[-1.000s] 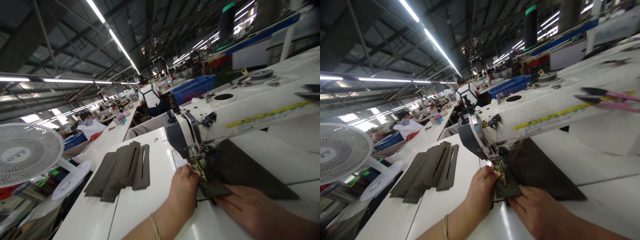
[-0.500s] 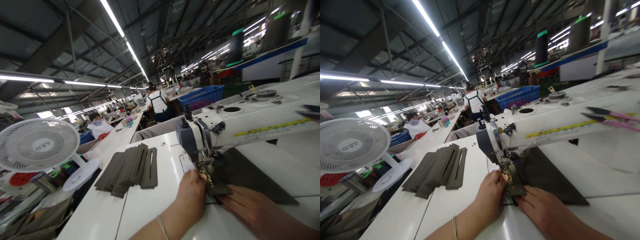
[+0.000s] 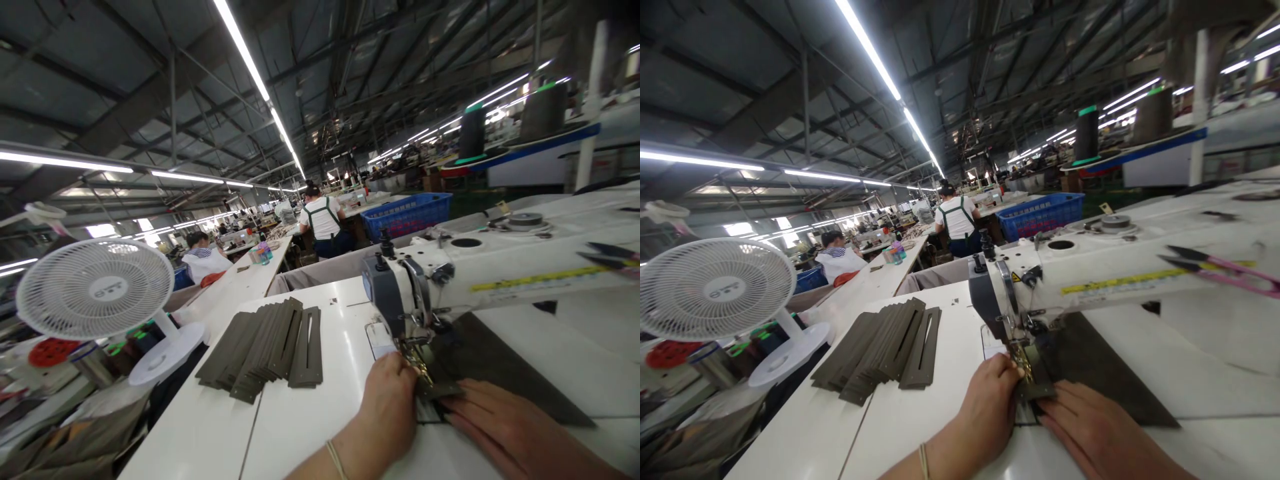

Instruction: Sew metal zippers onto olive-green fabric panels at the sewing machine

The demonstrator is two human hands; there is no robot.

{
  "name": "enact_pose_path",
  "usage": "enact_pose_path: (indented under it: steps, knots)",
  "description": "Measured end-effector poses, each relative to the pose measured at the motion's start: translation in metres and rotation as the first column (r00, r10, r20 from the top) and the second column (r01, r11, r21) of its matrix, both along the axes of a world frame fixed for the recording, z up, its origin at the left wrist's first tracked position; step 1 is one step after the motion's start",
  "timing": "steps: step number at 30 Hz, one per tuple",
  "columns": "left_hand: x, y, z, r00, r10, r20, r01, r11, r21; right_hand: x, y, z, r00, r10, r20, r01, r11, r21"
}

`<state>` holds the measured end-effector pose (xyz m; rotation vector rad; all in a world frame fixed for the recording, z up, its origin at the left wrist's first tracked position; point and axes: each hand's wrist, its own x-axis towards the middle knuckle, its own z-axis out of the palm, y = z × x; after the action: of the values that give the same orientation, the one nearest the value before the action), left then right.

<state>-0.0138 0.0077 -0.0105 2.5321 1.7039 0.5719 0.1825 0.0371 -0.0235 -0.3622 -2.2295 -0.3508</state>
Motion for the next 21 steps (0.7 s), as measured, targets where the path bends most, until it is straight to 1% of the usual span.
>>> enact_pose_path:
  steps: [2, 3, 5, 7, 8, 9, 11, 13, 14, 18, 21]
  knots:
    - [0.002, -0.002, 0.004, 1.000, 0.009, 0.018, -0.009, 1.000, 0.011, -0.004, 0.006, -0.002, 0.998, -0.055, 0.003, 0.055, 0.996, -0.068]
    - [0.002, -0.004, 0.007, 1.000, 0.012, 0.029, -0.013, 1.000, 0.015, -0.007, 0.010, -0.003, 0.996, -0.087, 0.027, 0.090, 0.987, -0.136]
    - [0.004, -0.007, 0.011, 0.999, 0.015, 0.047, -0.016, 1.000, 0.014, -0.014, 0.019, -0.004, 0.985, -0.121, 0.122, 0.153, 0.942, -0.299]
    - [0.005, -0.009, 0.015, 0.998, 0.020, 0.053, -0.020, 1.000, 0.004, -0.020, 0.027, -0.003, 0.971, -0.089, 0.222, 0.177, 0.891, -0.418]
    - [0.005, -0.009, 0.016, 0.998, 0.022, 0.053, -0.022, 1.000, -0.002, -0.022, 0.030, -0.002, 0.965, -0.058, 0.255, 0.170, 0.879, -0.445]
    - [0.005, -0.010, 0.016, 0.998, 0.023, 0.050, -0.022, 1.000, -0.007, -0.022, 0.033, 0.000, 0.962, -0.028, 0.271, 0.151, 0.884, -0.443]
    - [0.005, -0.010, 0.015, 0.999, 0.015, 0.028, -0.014, 1.000, -0.024, -0.020, 0.036, 0.002, 0.964, -0.008, 0.266, 0.114, 0.916, -0.385]
    - [0.005, -0.010, 0.013, 1.000, 0.006, -0.010, -0.007, 0.999, -0.043, -0.015, 0.040, 0.003, 0.972, -0.031, 0.232, 0.108, 0.938, -0.329]
    - [0.006, -0.010, 0.013, 1.000, 0.006, -0.027, -0.007, 0.999, -0.049, -0.013, 0.042, 0.003, 0.976, -0.043, 0.212, 0.113, 0.936, -0.333]
    - [0.008, -0.011, 0.012, 0.998, 0.014, -0.058, -0.017, 0.999, -0.039, -0.009, 0.053, 0.004, 0.982, -0.071, 0.176, 0.149, 0.861, -0.486]
    - [0.009, -0.011, 0.014, 0.994, -0.029, -0.102, 0.028, 1.000, -0.010, -0.009, 0.061, 0.003, 0.977, -0.105, 0.186, 0.188, 0.837, -0.514]
